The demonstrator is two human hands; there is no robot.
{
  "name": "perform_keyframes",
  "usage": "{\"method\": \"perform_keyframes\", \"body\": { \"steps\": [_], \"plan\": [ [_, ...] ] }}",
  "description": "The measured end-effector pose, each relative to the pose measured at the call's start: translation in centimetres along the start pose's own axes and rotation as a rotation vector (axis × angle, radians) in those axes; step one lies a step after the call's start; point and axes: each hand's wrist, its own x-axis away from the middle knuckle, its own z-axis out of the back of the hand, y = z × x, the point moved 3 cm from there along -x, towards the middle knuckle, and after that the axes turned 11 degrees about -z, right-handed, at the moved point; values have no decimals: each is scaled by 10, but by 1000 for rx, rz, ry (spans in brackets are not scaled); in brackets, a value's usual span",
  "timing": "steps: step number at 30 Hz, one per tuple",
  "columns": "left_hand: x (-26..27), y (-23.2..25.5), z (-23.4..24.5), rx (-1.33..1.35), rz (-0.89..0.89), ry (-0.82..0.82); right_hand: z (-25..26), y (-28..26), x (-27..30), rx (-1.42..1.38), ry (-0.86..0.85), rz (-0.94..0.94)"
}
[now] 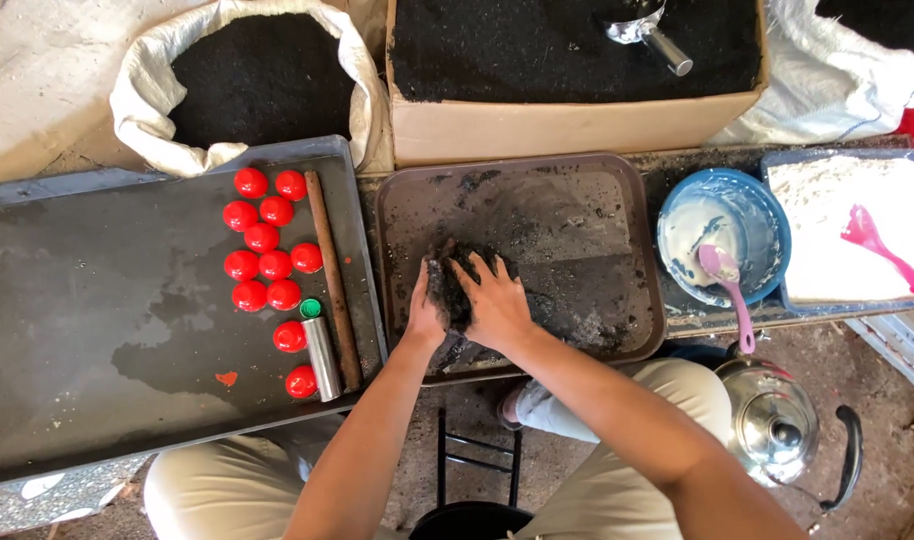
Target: The person kneads a dark dough on a tray using both hands, repeatedly pressing and folding it. They then use a cylindrical cutter to cut a piece from the dough and continue kneading the remaining mass.
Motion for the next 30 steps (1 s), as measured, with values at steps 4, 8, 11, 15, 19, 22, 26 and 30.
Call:
{"method": "perform_keyframes", "body": {
  "steps": [4,8,11,15,19,22,26,30],
  "plan": [
    [-8,-4,4,106,40,68,-11,8,-7,-41,136,10],
    [-15,-10,21,32,39,66,-30,20,-10,-45,239,8],
    [18,17,-29,-342,-168,-28,-22,29,-10,-141,381,-19],
    [42,33,-61,-845,-472,-166,-46,58,-15,-385,508,-55],
    [51,43,-79,-1069,-466,-116,3,68,30,-538,576,73],
    [47,34,-79,-1102,-492,-149,17,83,66,-413,530,128],
    [68,36,-130,-1392,-573,-217,-2,114,87,-471,643,147],
    [50,-11,-125,-1359,-518,-243,39,113,88,-712,720,-23]
  ]
}}
